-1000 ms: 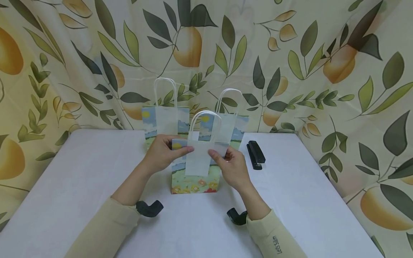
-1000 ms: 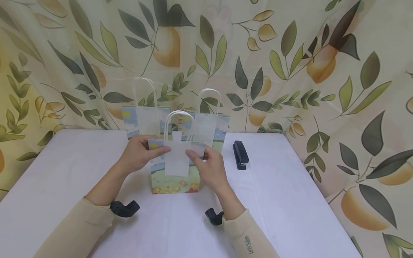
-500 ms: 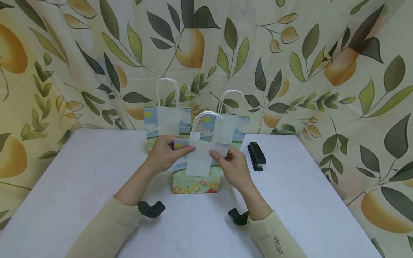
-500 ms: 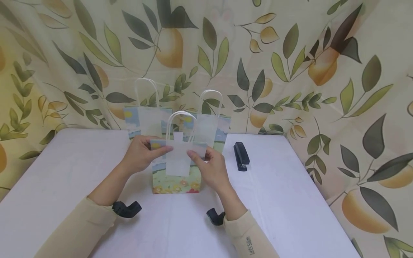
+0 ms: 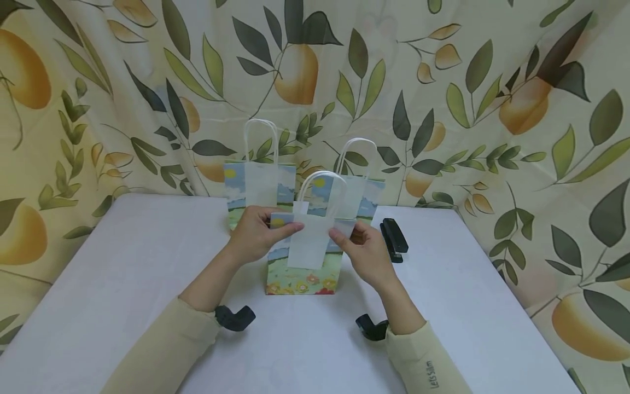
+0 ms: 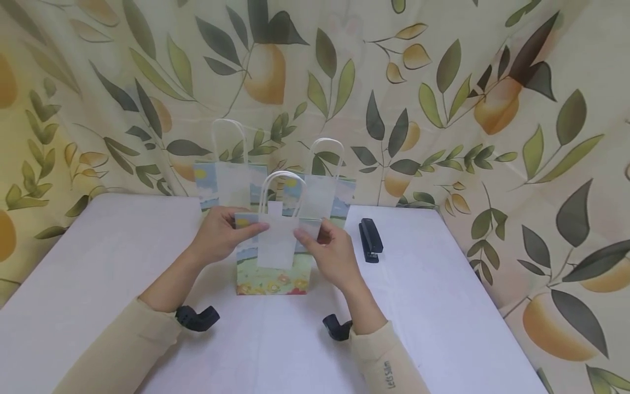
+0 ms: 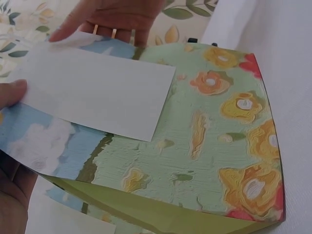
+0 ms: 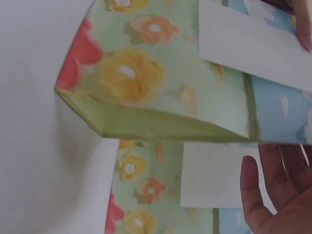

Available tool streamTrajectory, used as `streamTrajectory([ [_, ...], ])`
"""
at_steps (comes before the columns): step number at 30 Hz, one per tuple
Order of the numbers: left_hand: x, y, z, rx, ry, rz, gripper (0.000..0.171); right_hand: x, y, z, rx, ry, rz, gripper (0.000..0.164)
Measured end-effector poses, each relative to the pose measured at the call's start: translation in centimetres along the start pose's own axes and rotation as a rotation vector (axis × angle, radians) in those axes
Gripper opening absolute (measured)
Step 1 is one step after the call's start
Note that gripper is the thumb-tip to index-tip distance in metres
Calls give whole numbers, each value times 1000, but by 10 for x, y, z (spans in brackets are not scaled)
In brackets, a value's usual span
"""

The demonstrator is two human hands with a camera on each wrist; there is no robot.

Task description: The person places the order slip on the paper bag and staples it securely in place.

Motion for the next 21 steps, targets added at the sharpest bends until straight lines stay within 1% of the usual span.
streamTrajectory([
  [5,-1,0,-1,-25,23,11,12,-19,2,-1,6,-26,62,31],
  [10,-1,2,-2,-28,39,9,12,-42,4,3,9,-66,139,37],
  [12,-1,3,-1,-25,38,9,11,-54,5,6,25,-78,177,39],
  [15,-1,3,-1,-25,35,12,11,-74,6,13,83,-116,249,44],
  [19,-2,2,-2,-41,19,16,11,-105,5,30,210,-189,357,52],
  [21,-2,1,-3,-51,9,15,12,-119,3,42,272,-223,394,56],
])
Point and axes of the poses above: each hand's wrist, its own y-axis towards the middle knuckle, its own x-axis out of the palm, z = x × y, the point moved 9 cm from there along y, towards the middle knuckle, and after that the axes turned 9 degrees about -x, right-handed, at the moved point
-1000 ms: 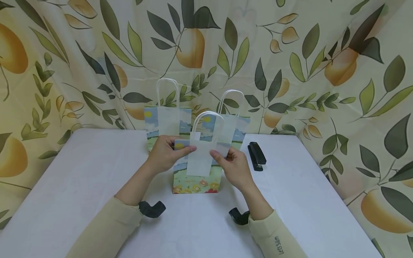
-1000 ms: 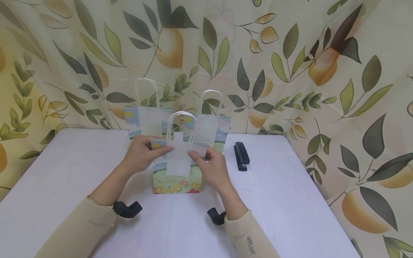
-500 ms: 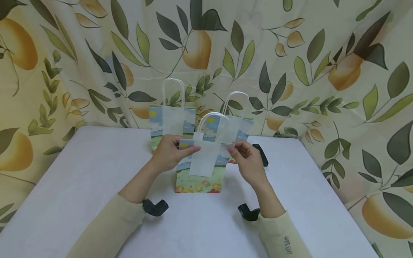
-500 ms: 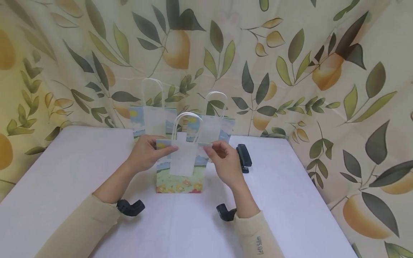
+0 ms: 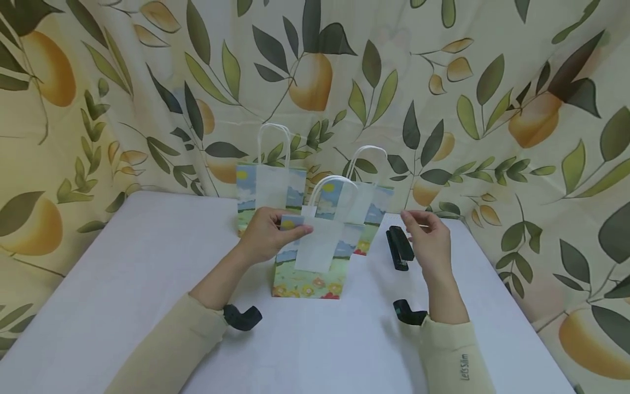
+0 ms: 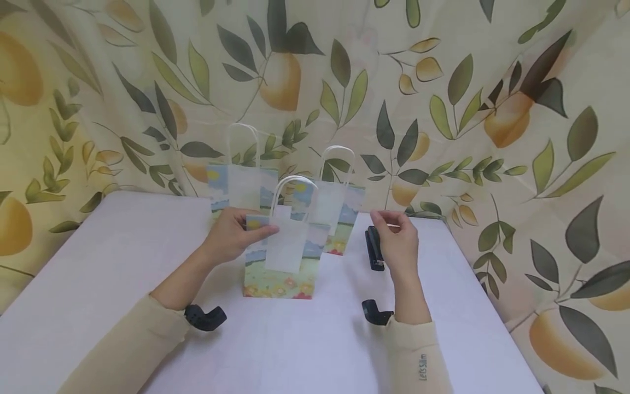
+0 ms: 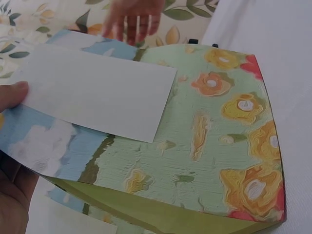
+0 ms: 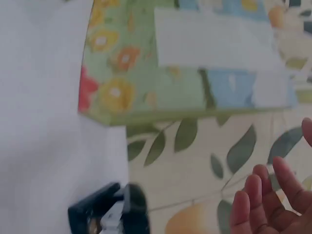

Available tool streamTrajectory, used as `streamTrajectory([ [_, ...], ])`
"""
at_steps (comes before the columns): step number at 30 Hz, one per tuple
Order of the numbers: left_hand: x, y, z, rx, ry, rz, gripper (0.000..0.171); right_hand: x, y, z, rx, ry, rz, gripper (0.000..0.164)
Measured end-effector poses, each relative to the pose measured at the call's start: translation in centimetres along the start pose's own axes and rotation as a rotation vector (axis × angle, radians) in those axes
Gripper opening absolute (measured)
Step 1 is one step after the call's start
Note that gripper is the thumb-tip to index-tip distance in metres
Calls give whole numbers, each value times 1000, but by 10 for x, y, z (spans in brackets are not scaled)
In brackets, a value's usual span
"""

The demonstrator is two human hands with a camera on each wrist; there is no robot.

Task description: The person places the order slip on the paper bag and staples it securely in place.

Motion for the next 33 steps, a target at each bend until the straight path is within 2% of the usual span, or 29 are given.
streamTrajectory([
  [3,4,-1,-2,-15,-4,-12,12,-13,5,27,87,-45,24,60],
  [5,6,-2,-4,-23,-7,-21,14,-17,6,45,142,-69,11,62],
  [11,6,-4,-6,-14,30,0,14,-11,5,80,244,-143,-145,78],
  [16,-2,-7,-8,-5,35,31,12,1,11,93,298,-222,-287,83],
  [20,-5,-7,-6,25,25,36,11,10,14,96,289,-241,-355,77],
  [25,-2,-5,-4,36,8,16,12,16,14,103,282,-224,-390,72],
  [33,2,1,-4,32,25,6,11,21,12,116,342,-187,-395,80],
])
Point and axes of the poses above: each hand's wrist, its own y-axis towards the middle knuckle, its own x-axis out of the palm, z = x × y, the point moved 9 cm from there along y, towards the middle knuckle, and after that the axes turned 9 degrees about -x, right-handed, at the moved point
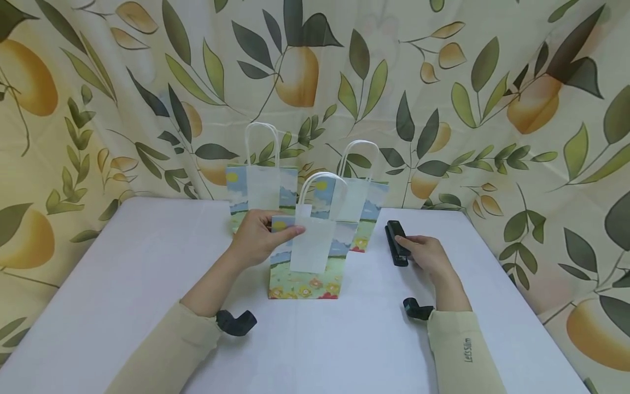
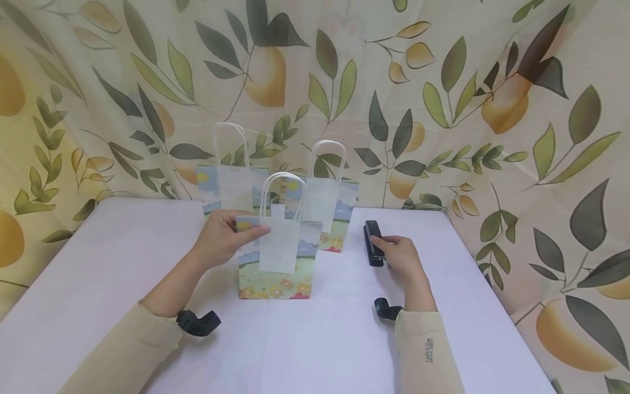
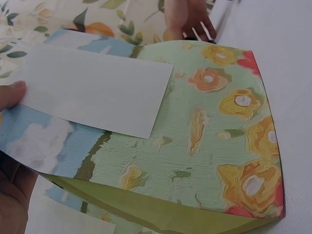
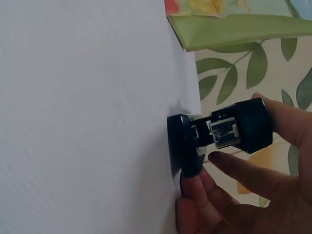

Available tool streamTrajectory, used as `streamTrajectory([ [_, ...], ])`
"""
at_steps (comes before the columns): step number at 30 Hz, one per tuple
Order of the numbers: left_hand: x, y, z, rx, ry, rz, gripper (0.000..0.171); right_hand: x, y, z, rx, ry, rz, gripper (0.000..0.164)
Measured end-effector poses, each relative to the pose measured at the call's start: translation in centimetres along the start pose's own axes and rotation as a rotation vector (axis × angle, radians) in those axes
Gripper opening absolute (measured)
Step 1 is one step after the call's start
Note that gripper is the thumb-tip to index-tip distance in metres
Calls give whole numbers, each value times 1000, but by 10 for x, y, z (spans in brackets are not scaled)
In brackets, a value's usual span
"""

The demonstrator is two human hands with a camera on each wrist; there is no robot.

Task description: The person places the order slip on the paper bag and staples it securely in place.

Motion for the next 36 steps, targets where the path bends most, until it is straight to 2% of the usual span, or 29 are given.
streamTrajectory([
  [8,0,-1,1,-14,-8,-5,12,14,2,-6,-9,-24,-34,89],
  [11,0,-2,2,-11,-11,-4,11,15,2,-6,-11,5,-37,90],
  [17,0,-2,3,-16,-12,-8,12,9,2,-9,-31,207,-28,88],
  [23,1,-1,1,-41,-18,-17,14,-1,-6,-27,-78,400,-13,93],
  [30,0,-1,2,-41,-20,-17,12,-13,-24,-61,-213,522,-8,96],
  [36,1,-1,2,-41,-19,-23,11,-20,-45,-89,-334,543,1,91],
])
Point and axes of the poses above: each hand's wrist, its own y-axis towards the middle knuckle, its own x-axis out of the palm, z = x × y, the point moved 9 cm from there along y, towards the middle knuckle, and after that the axes turned 9 degrees about -x, right-handed, at the moved point
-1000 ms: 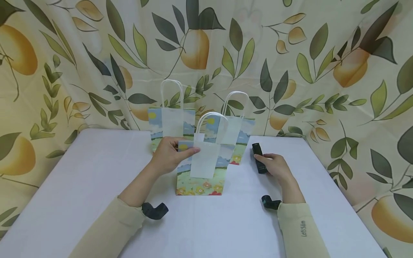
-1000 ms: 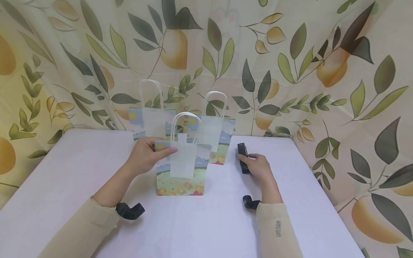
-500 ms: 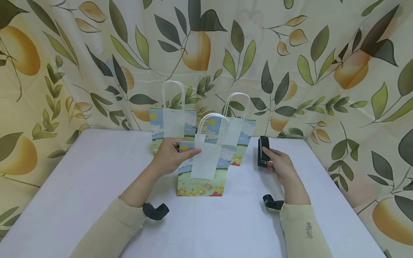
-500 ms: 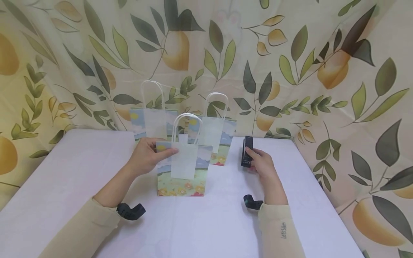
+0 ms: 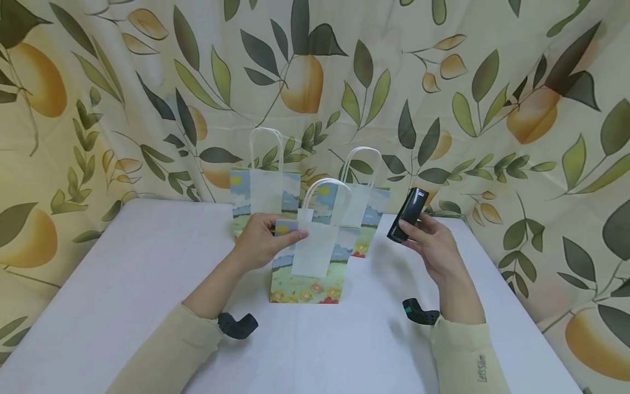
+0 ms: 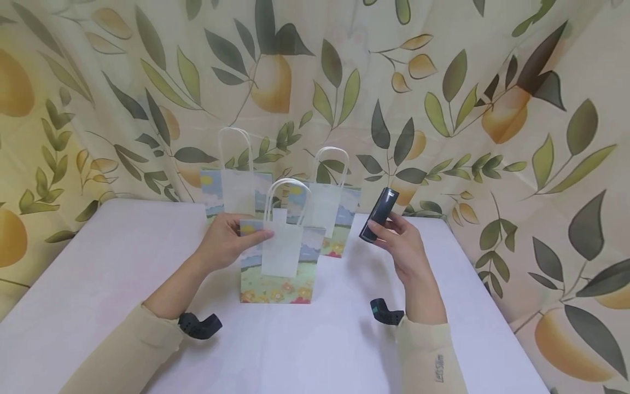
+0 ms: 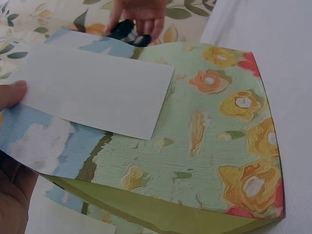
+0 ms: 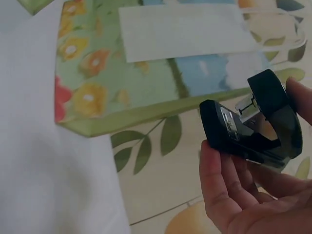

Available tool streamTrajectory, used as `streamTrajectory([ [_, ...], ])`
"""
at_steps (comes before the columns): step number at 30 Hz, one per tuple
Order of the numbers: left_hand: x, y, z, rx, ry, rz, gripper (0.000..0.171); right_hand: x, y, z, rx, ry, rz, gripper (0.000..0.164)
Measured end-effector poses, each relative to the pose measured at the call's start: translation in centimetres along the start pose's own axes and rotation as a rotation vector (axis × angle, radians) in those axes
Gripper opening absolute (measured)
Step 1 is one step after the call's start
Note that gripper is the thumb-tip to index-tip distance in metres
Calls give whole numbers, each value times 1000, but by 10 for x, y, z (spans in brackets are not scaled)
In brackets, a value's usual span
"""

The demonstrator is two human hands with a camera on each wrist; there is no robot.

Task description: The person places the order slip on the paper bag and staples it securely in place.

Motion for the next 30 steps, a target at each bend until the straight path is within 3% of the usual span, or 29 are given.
streamTrajectory([
  [10,3,0,-2,-18,4,-8,12,12,-18,-36,-157,6,-7,61],
  [18,3,0,-1,3,3,2,11,30,-37,-79,-442,102,-56,61],
  [30,5,-2,3,46,5,2,10,62,-66,-106,-645,204,-122,72],
])
Point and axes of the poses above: each hand's wrist, its own y-axis towards the middle knuckle, its own x-axis out of the palm, z = x × y, the point moved 9 cm from there along y, towards the middle knuckle, and after that the axes turned 9 degrees about -x, right-handed, at the moved point
